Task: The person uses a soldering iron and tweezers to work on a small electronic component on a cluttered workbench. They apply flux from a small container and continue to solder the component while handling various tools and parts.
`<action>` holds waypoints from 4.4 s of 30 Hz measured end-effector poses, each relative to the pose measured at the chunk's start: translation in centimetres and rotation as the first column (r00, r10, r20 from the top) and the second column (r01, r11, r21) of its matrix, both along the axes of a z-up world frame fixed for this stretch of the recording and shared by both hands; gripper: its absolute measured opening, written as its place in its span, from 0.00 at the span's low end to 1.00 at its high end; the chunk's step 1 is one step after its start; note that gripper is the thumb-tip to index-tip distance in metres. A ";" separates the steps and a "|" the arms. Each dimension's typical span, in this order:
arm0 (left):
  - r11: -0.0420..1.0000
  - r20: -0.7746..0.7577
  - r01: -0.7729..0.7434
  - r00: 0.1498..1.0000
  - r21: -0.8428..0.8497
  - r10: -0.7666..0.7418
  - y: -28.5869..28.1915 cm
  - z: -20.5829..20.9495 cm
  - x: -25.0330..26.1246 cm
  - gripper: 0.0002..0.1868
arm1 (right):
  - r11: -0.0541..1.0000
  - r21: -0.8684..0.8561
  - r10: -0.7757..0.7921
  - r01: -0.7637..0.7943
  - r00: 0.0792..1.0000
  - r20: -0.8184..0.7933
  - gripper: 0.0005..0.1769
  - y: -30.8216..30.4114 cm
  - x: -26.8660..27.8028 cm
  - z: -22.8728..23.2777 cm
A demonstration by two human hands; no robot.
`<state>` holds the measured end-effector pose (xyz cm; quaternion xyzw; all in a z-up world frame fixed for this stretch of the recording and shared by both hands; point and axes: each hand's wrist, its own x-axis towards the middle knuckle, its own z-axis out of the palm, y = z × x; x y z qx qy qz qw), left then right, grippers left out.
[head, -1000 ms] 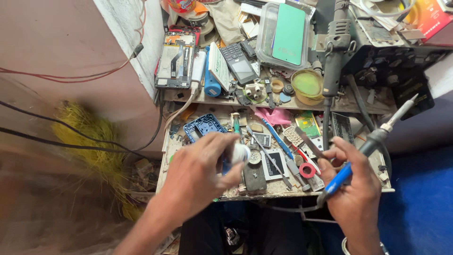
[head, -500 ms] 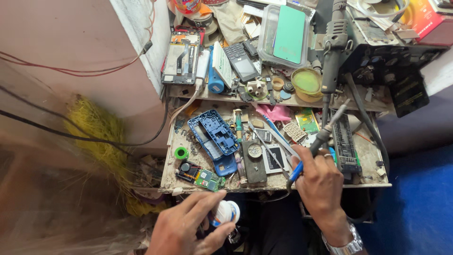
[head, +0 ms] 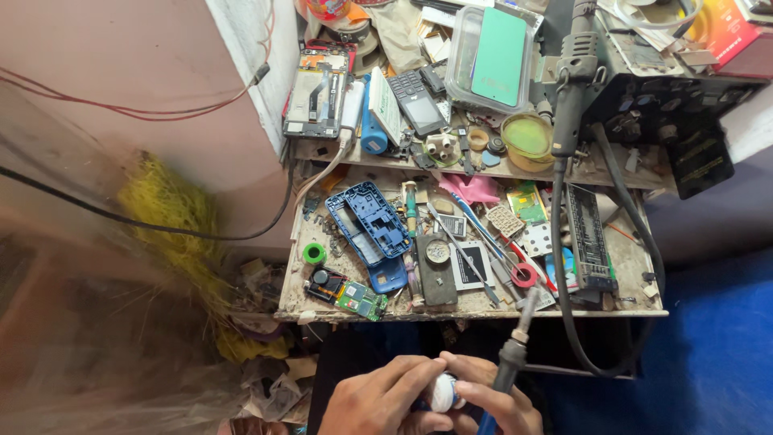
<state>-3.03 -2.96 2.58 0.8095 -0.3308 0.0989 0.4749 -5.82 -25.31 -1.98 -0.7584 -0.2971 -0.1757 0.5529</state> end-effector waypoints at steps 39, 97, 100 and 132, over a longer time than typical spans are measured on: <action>0.944 -0.064 -0.328 0.942 0.031 0.330 -0.4 3.6 -0.5 0.23 | 0.958 0.048 -0.284 0.281 0.956 0.073 0.24 4.1 0.9 1.4; 0.952 -0.036 -0.278 0.961 -0.131 0.276 0.5 -3.0 0.6 0.28 | 0.630 -0.522 -0.556 0.575 0.804 0.213 0.15 -4.9 11.4 7.1; 0.956 -0.073 -0.252 0.967 -0.147 0.244 0.3 -3.3 0.5 0.28 | 0.552 -0.646 -0.476 0.527 0.835 0.275 0.17 -5.2 13.5 6.1; 0.935 -0.132 -0.222 0.972 -0.275 0.192 -1.2 -1.4 1.3 0.29 | 0.951 0.238 -0.184 0.195 0.981 -0.069 0.11 0.9 0.9 3.7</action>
